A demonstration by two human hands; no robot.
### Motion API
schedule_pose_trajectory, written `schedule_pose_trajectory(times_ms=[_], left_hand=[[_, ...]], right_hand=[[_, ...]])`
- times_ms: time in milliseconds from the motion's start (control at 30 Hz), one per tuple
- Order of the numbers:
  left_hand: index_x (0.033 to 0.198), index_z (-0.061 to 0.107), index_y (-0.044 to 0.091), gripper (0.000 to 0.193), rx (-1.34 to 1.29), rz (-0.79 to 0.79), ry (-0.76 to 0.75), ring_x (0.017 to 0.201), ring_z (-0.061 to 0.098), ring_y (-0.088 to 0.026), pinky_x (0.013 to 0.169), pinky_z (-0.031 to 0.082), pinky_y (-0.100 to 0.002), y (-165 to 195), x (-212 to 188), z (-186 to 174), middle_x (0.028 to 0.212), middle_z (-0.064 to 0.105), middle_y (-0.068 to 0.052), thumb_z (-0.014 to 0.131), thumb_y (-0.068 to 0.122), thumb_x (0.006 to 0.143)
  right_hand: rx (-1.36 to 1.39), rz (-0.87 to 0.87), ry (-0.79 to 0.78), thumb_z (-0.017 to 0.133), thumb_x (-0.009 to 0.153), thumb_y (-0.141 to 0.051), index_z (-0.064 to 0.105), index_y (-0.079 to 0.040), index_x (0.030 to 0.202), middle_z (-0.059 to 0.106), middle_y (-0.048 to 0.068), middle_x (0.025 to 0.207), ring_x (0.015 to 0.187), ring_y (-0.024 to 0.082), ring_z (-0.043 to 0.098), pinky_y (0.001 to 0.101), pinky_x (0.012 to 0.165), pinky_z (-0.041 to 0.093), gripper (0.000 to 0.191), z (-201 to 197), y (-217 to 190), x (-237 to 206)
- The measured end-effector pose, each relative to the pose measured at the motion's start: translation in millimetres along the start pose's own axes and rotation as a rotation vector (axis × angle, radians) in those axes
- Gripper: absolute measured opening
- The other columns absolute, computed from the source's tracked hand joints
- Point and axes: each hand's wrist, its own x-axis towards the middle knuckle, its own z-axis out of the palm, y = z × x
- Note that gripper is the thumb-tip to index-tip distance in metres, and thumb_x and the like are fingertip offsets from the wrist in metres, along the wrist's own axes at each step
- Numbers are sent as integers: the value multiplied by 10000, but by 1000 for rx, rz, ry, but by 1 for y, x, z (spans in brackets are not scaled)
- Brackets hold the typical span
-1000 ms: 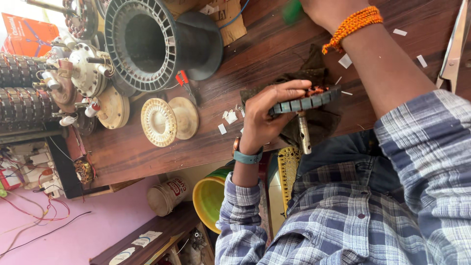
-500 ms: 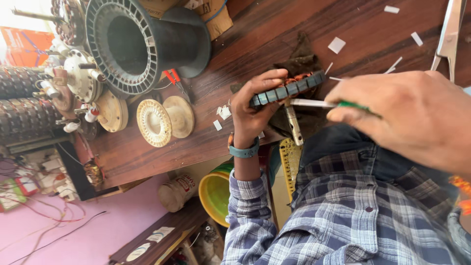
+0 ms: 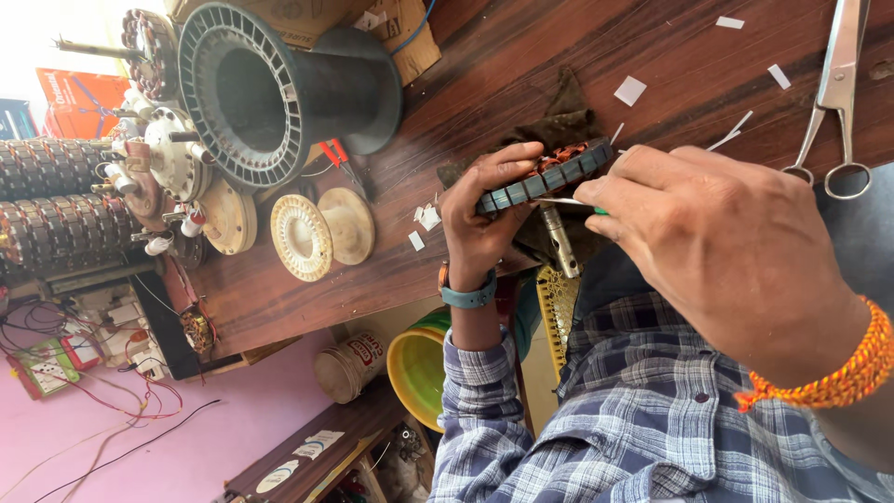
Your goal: The person uses a screwdriver to adjust copper windings on a motor stator and uses scissors to cut small white insulating paper pieces, inserting them into the stator slots. The work is performed at a bench with other motor parts visible nearby.
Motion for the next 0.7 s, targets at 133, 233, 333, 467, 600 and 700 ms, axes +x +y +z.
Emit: schedule_pose_trajectory(times_ms=[133,233,333,467,600,700], left_hand=[[1177,691,45,346,60,33,-18,1145,723,-220,1004,598,-324,7,1,1,1298,723,-108,820,-32,865],[1165,707,56,335,52,5,17,1142,733,-224,993,630,-333,7,1,4,1283,737,-103,830,-3,859],[1158,701,53,336,42,38,-6,1152,726,-223,1005,615,-337,1,-1,2,1286,732,-106,841,17,855],[1162,691,43,327,-66,62,-31,1198,706,-252,1051,595,-373,-11,-2,-6,1291,719,-120,833,18,868],[1170,691,31,331,-105,42,-37,1214,696,-269,1065,588,-391,-18,-2,-12,1296,716,-129,826,-1,870],[1154,681,37,325,-87,24,-66,1219,696,-268,1062,590,-384,-15,1,-14,1299,712,-129,821,-13,865]], right_hand=[[-194,54,-25,764,836,-271,786,-195,989,682,-57,840,767,156,646,315,678,540,173,1,-7,-4],[-209,45,-66,764,864,-252,785,-181,984,695,-63,844,756,147,640,305,676,545,141,1,-7,-4],[-84,-44,-34,774,843,-220,786,-142,1026,728,-32,877,764,155,661,306,659,550,199,3,1,-3],[193,-93,-78,791,813,-181,765,-94,1033,755,25,909,760,183,705,316,642,562,238,26,28,9],[392,12,-96,810,811,-197,751,-68,1030,738,62,877,709,227,706,342,618,549,261,46,37,8],[422,1,-69,801,814,-163,739,-68,1027,743,62,921,726,221,717,327,621,558,242,40,27,10]])
